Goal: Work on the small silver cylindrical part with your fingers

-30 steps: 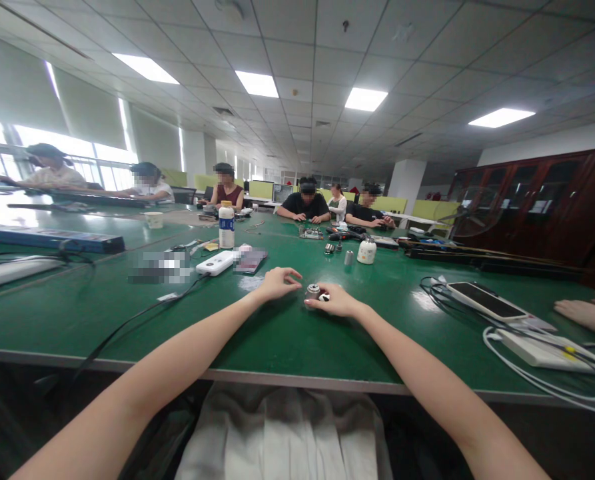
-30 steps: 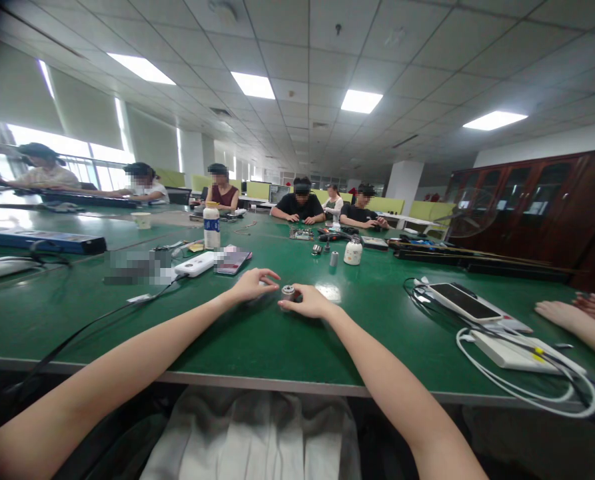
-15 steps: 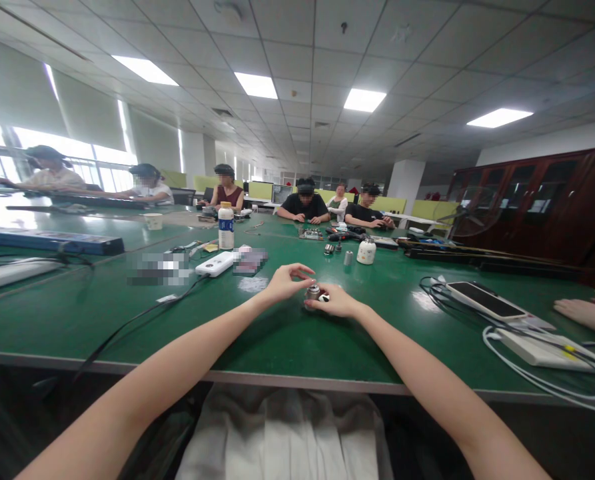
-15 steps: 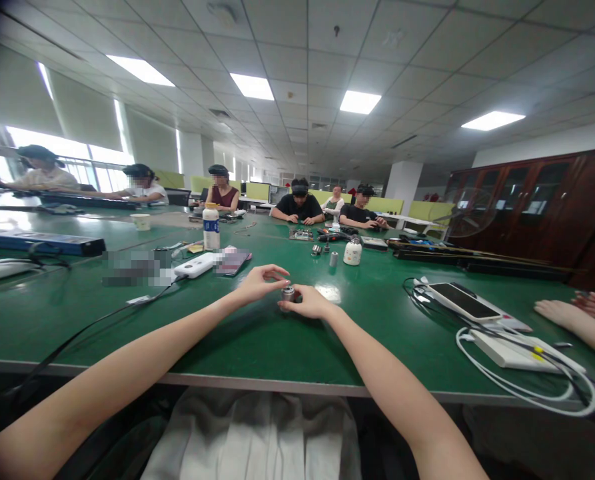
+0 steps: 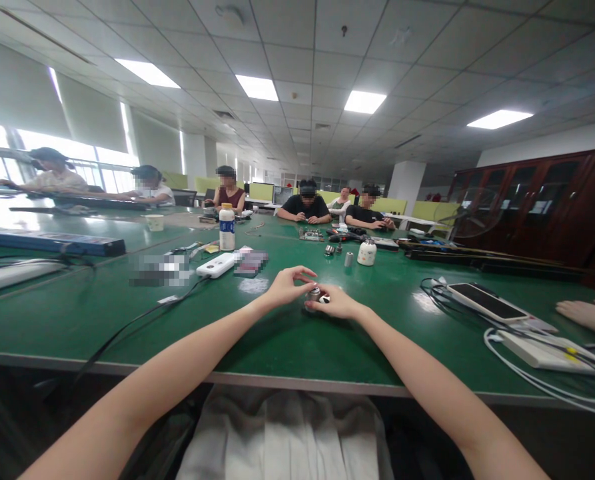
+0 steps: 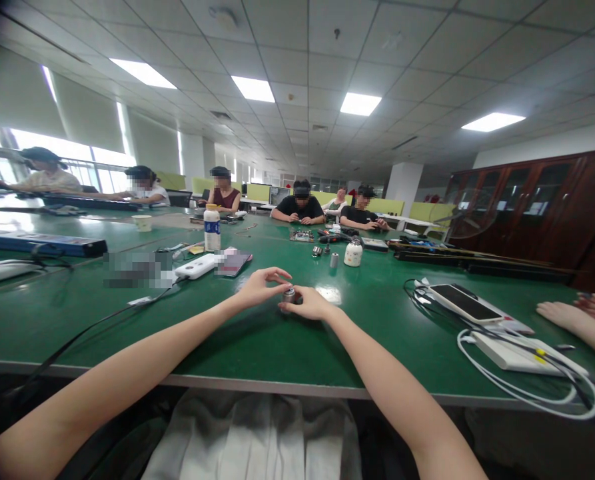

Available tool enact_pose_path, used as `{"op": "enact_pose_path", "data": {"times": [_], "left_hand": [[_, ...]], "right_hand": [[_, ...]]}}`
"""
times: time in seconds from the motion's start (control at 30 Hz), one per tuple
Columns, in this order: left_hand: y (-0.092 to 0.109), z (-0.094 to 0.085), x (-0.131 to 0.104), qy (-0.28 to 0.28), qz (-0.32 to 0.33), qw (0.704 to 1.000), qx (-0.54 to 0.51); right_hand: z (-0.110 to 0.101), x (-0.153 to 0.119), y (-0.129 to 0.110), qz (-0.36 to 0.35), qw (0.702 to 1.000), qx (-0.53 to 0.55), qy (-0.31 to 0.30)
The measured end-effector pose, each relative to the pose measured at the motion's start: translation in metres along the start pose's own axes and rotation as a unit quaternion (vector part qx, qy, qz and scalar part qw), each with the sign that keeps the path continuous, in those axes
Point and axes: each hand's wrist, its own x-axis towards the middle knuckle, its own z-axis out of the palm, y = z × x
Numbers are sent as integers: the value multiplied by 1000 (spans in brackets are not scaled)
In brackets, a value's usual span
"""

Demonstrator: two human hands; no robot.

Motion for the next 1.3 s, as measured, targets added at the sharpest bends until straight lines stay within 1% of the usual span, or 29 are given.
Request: {"op": "enact_pose_path", "data": {"times": [0.23,0.37,0.5,0.57,0.77,1.03,1.3], "left_hand": [[5,1,-3,-40,5,999,14],[2,1,-4,-48,-7,998,48],[-5,1,-6,-58,-25,994,85],[-7,2,-6,-68,-29,993,93],[-9,3,-6,-79,-31,992,97],[-10,1,-6,-86,-24,991,102],[-14,4,-5,-81,-12,991,105]], "right_hand": [[-1,-1,-4,13,999,34,-8],[-11,-1,-1,28,996,80,-10],[-24,2,2,46,988,140,38],[-27,5,-1,47,982,173,64],[-20,7,-16,32,966,243,83],[-22,6,-14,31,959,232,158],[-6,2,-27,3,968,184,170]]}}
